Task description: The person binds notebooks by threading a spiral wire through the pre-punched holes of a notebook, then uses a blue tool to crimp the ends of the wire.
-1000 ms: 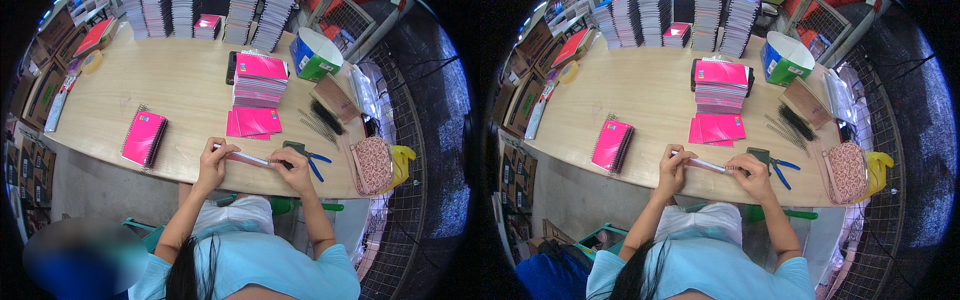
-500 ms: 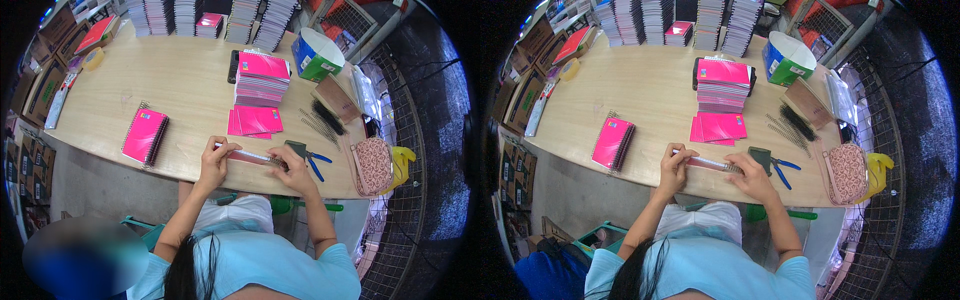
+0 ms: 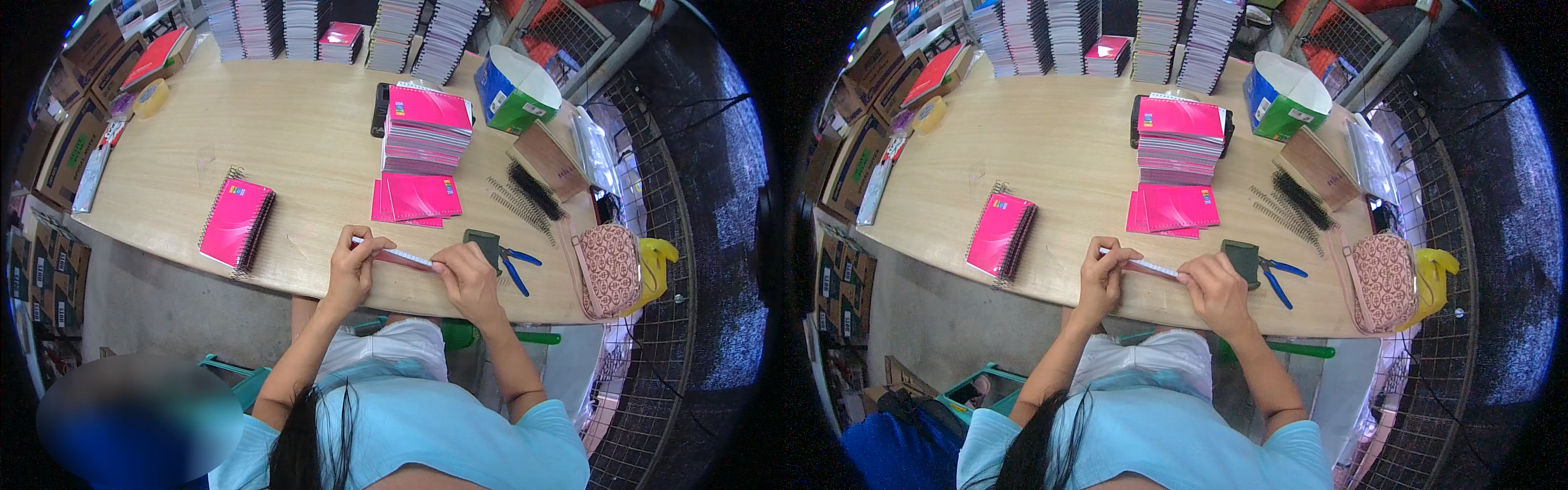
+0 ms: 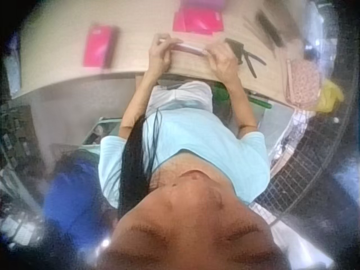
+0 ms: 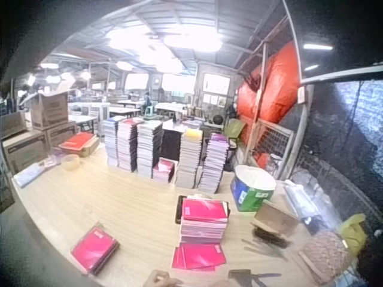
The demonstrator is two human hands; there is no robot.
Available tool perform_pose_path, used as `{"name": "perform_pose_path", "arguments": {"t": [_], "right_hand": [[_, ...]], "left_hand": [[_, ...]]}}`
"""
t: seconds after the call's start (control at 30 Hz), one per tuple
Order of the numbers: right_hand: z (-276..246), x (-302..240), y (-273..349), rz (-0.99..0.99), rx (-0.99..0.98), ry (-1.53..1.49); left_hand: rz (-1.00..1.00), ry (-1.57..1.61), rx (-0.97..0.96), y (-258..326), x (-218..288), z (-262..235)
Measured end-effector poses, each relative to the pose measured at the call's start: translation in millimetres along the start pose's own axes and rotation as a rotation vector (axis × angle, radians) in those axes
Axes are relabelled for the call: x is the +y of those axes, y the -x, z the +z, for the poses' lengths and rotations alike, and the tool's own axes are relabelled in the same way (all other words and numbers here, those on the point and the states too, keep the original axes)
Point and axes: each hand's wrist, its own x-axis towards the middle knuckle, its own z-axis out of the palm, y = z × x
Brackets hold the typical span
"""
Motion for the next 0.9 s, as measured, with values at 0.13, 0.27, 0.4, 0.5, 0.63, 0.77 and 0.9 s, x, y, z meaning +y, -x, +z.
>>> {"name": "perform_pose_path", "arguments": {"t": [0.13, 0.27, 0.4, 0.5, 0.63, 0.77, 0.9], "right_hand": [[1, -12, -1, 0.061, 0.103, -0.064], [-2, -3, 3, -0.038, 0.026, 0.08], [-27, 54, 4, 0.175, 0.08, -0.225], [-73, 88, 0, -0.046, -0.246, 0.204], [-65, 102, -1, -0.109, -0.463, 0.132], [-67, 115, 0, 0.171, -0.313, -0.464], [-39, 76, -14, 0.15, -0.66, -0.501]], "left_hand": [[-0.007, -0.004, -0.015, 2, 0, 2], [-0.018, 0.009, -0.032, 4, -2, 5], [0.061, -0.07, -0.033, 2, 12, 6], [0.04, -0.124, -0.021, 8, 0, 14], [0.019, -0.067, -0.027, 4, -2, 21], [0.023, -0.039, -0.074, 0, -3, 21], [-0.015, 0.0, -0.13, -1, -2, 20]]}}
